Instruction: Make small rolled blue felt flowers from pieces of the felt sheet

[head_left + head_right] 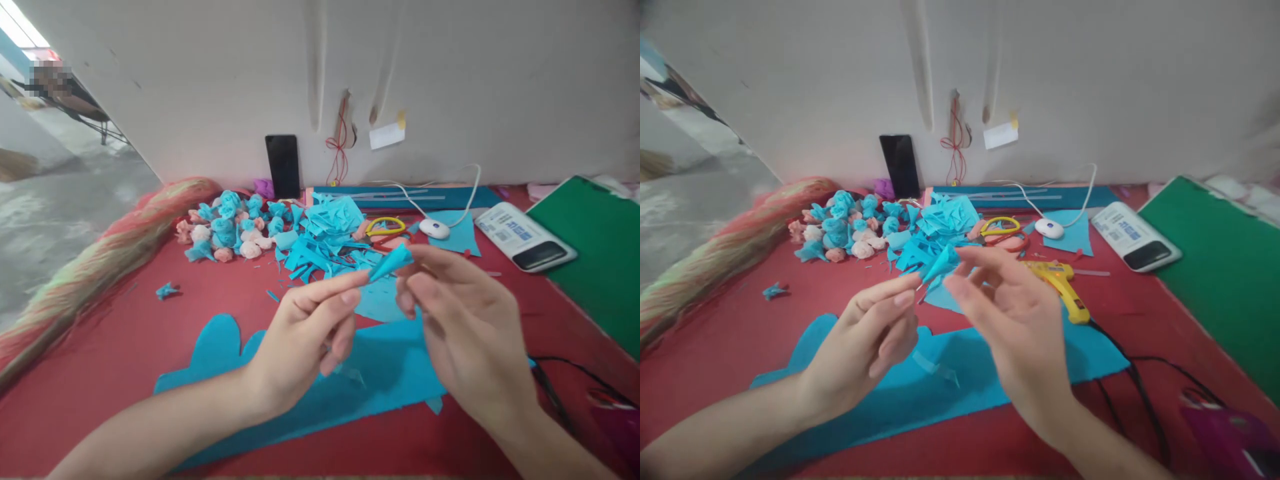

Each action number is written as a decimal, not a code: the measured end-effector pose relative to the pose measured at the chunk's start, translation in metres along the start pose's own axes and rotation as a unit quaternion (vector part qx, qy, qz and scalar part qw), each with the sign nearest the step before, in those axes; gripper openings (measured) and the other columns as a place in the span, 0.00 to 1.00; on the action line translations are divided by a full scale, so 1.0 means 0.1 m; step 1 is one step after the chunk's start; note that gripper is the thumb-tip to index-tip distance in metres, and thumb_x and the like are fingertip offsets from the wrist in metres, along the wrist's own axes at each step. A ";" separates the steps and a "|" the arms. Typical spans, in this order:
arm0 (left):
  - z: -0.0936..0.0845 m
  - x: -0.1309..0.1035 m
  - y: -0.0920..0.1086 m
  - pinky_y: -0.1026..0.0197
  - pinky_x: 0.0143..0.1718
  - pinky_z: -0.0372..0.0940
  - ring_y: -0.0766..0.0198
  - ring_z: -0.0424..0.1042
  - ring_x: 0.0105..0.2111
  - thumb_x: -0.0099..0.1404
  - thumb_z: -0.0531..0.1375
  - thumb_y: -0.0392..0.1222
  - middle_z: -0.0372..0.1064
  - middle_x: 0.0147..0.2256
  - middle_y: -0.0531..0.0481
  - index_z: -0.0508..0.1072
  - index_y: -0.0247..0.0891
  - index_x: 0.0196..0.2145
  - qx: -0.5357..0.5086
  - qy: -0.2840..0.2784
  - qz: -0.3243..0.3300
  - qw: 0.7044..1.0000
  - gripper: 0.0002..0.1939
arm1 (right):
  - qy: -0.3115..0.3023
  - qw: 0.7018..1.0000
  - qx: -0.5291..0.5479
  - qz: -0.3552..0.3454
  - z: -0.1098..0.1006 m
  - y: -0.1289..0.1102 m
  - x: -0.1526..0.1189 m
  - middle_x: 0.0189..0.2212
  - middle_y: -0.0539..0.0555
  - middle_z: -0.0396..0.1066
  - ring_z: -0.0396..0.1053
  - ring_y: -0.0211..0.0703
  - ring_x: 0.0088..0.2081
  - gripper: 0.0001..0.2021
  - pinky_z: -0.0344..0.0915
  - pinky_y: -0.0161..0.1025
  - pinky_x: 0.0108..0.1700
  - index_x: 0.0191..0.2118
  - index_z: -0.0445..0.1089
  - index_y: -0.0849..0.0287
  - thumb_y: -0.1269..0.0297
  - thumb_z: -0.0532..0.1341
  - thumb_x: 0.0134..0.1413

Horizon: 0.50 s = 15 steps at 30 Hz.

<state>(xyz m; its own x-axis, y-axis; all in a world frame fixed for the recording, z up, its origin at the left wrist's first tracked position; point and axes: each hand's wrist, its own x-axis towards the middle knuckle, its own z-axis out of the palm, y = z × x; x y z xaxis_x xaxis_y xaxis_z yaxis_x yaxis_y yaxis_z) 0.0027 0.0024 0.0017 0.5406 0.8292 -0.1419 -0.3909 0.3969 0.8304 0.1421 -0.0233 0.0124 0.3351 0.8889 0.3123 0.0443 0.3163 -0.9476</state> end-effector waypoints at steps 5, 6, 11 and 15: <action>0.02 0.01 0.07 0.74 0.13 0.48 0.78 0.46 0.10 0.62 0.55 0.37 0.53 0.09 0.62 0.74 0.37 0.41 -0.016 0.020 -0.006 1.000 0.11 | 0.064 0.969 -0.232 -0.054 -0.46 -0.03 0.23 0.28 0.49 0.65 0.62 0.35 0.26 0.08 0.60 0.34 0.27 0.39 0.69 0.54 0.61 0.57 0.56; 0.02 0.01 0.07 0.73 0.13 0.48 0.78 0.46 0.10 0.63 0.54 0.37 0.53 0.10 0.63 0.73 0.37 0.41 -0.021 0.019 -0.009 1.000 0.11 | 0.071 0.951 -0.296 -0.051 -0.60 0.02 0.27 0.28 0.50 0.65 0.63 0.36 0.27 0.07 0.61 0.36 0.31 0.39 0.70 0.54 0.62 0.59 0.54; 0.03 0.03 0.05 0.72 0.14 0.47 0.77 0.44 0.11 0.63 0.54 0.36 0.51 0.10 0.63 0.69 0.37 0.26 -0.040 0.025 -0.013 0.999 0.09 | 0.028 0.851 -0.522 0.047 -1.31 0.60 0.36 0.39 0.55 0.66 0.64 0.42 0.41 0.07 0.62 0.45 0.46 0.40 0.67 0.63 0.67 0.59 0.56; 0.06 0.05 0.04 0.71 0.14 0.45 0.78 0.42 0.11 0.62 0.54 0.37 0.49 0.10 0.62 0.61 0.35 0.17 -0.023 0.040 -0.035 0.998 0.16 | -0.044 0.805 -0.576 0.133 -1.63 1.03 0.34 0.38 0.54 0.66 0.67 0.40 0.38 0.09 0.67 0.42 0.41 0.41 0.66 0.64 0.62 0.57 0.60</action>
<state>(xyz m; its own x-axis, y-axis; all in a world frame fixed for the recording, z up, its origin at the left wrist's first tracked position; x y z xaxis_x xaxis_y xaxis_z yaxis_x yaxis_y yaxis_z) 0.0082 0.0055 0.0072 0.5065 0.8273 -0.2429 -0.3898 0.4709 0.7914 0.3109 -0.0146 -0.0853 0.4108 0.9106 0.0442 0.8434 -0.3612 -0.3979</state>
